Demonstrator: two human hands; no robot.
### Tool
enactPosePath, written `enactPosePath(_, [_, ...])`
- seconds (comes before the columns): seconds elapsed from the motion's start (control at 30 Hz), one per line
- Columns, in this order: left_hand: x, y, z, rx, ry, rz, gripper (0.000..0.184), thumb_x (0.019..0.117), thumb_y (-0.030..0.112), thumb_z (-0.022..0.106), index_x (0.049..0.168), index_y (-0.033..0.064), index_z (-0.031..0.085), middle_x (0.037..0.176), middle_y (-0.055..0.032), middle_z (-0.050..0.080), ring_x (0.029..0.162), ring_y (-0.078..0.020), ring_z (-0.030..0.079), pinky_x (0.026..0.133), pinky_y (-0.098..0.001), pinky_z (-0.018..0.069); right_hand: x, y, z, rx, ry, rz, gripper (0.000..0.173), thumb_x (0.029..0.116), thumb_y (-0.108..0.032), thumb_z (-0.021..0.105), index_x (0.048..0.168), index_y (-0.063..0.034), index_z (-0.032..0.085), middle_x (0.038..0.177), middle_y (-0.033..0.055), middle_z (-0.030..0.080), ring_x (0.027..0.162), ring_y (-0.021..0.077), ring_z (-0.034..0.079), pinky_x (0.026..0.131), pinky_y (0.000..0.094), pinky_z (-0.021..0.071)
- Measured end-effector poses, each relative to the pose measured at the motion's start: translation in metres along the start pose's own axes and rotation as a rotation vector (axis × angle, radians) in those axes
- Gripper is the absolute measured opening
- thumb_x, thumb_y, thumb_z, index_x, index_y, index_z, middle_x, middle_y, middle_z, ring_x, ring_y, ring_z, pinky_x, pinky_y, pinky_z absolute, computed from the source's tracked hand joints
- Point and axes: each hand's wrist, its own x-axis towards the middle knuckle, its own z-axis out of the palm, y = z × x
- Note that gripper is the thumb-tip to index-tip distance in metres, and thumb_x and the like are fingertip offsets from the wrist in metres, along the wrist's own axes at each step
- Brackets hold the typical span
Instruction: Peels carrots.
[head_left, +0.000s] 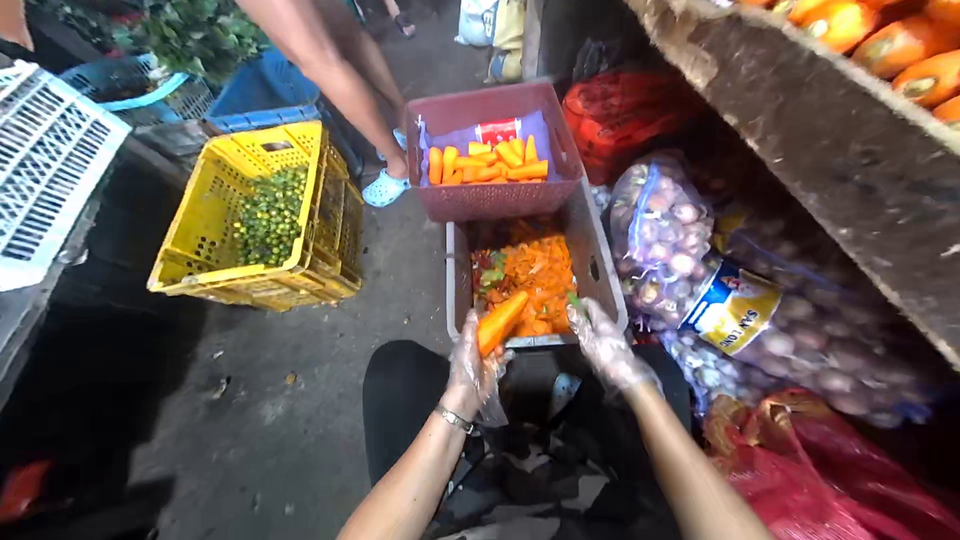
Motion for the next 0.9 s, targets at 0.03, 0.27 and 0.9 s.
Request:
enactPosePath(0.03, [-0.004,-0.013,-0.006,0.012,0.054,-0.028,0.041,0.1110,0.041,0.035,0.116,0.0061,0.055,0.077,-0.0064,0.058,0.055,-0.0129,0.056,0.050,-0.0268,0.0515,-0.014,0.007,0.018,0.058,-0.049,-0.023,0.043,0.1117,-0.026,0.038,0.140,0.0020,0.054,0.129,0.0200,0.065,0.120,0.0237,0.063,0.106,0.0411,0.0480])
enactPosePath(0.27, [0.007,-0.052,-0.025,0.038,0.193,-0.175,0.044,0.1091,0.048,0.037,0.110,0.0082,0.055,0.075,-0.0063,0.056,0.053,-0.0127,0.053,0.047,-0.0262,0.0478,-0.041,0.025,0.079,-0.080,-0.321,0.060,0.050,0.1130,-0.034,0.032,0.133,0.0002,0.062,0.123,0.0223,0.068,0.118,0.0329,0.065,0.106,0.0524,0.0467])
enactPosePath(0.9, [0.030,-0.054,-0.021,0.051,0.263,-0.209,0.042,0.1075,0.046,0.044,0.110,0.0061,0.056,0.078,-0.0084,0.055,0.059,-0.0161,0.054,0.053,-0.0305,0.0499,-0.004,0.029,0.095,-0.249,-0.394,0.123,0.061,0.1125,-0.047,0.025,0.136,-0.0031,0.060,0.124,0.0242,0.068,0.120,0.0373,0.065,0.104,0.0570,0.0467])
